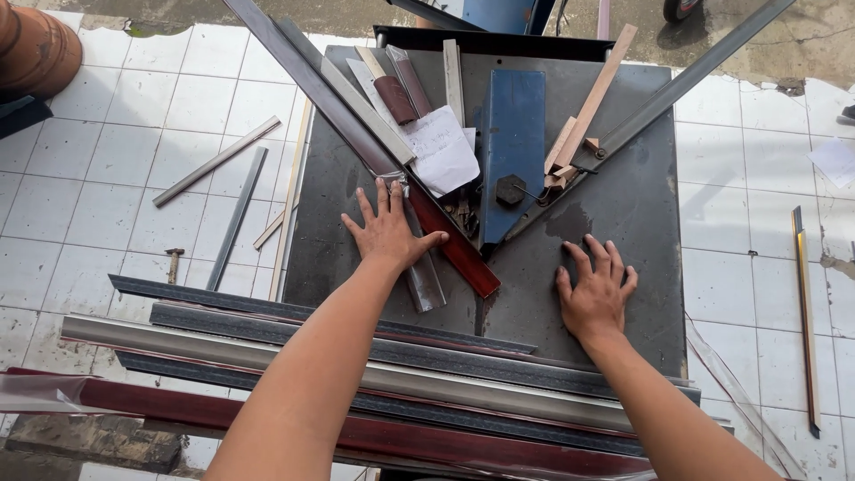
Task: Measuring and marking frame molding pieces on a cutting jig in preparation for assembly.
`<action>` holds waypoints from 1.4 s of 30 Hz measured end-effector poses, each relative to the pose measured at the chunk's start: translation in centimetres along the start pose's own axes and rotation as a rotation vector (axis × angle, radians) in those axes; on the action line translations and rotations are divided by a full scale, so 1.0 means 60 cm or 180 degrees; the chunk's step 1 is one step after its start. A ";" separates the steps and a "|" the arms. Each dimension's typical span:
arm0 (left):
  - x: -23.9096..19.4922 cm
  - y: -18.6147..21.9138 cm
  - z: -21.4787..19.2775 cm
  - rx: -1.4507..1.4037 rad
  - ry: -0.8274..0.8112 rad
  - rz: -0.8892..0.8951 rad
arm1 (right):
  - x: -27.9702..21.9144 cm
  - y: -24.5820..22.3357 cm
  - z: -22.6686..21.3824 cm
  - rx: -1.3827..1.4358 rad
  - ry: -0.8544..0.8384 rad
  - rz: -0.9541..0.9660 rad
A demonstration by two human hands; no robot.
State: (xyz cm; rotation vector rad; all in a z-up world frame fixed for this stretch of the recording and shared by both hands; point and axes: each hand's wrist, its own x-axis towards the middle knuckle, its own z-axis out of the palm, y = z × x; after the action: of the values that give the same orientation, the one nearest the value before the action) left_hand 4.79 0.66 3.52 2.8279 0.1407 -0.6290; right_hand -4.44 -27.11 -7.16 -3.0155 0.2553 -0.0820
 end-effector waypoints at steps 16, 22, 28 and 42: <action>0.081 0.013 -0.008 0.0117 0.0153 0.0059 | 0.082 -0.008 -0.002 0.0054 -0.0060 0.0030; 0.009 -0.007 0.017 0.0095 0.0050 0.0075 | -0.001 -0.005 -0.007 0.0025 -0.0087 0.0096; 0.020 -0.028 0.028 0.0376 0.0318 0.0653 | -0.033 -0.023 -0.004 0.0389 0.0211 0.0371; 0.046 -0.077 0.026 0.1607 0.0325 0.1388 | -0.120 -0.096 -0.069 0.0213 -0.0478 -0.0356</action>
State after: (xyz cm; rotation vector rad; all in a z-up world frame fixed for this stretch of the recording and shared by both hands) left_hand 5.98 4.85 -0.01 3.1997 -0.6931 -0.4674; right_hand -10.87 -20.70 -2.67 -2.9482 0.0685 0.1236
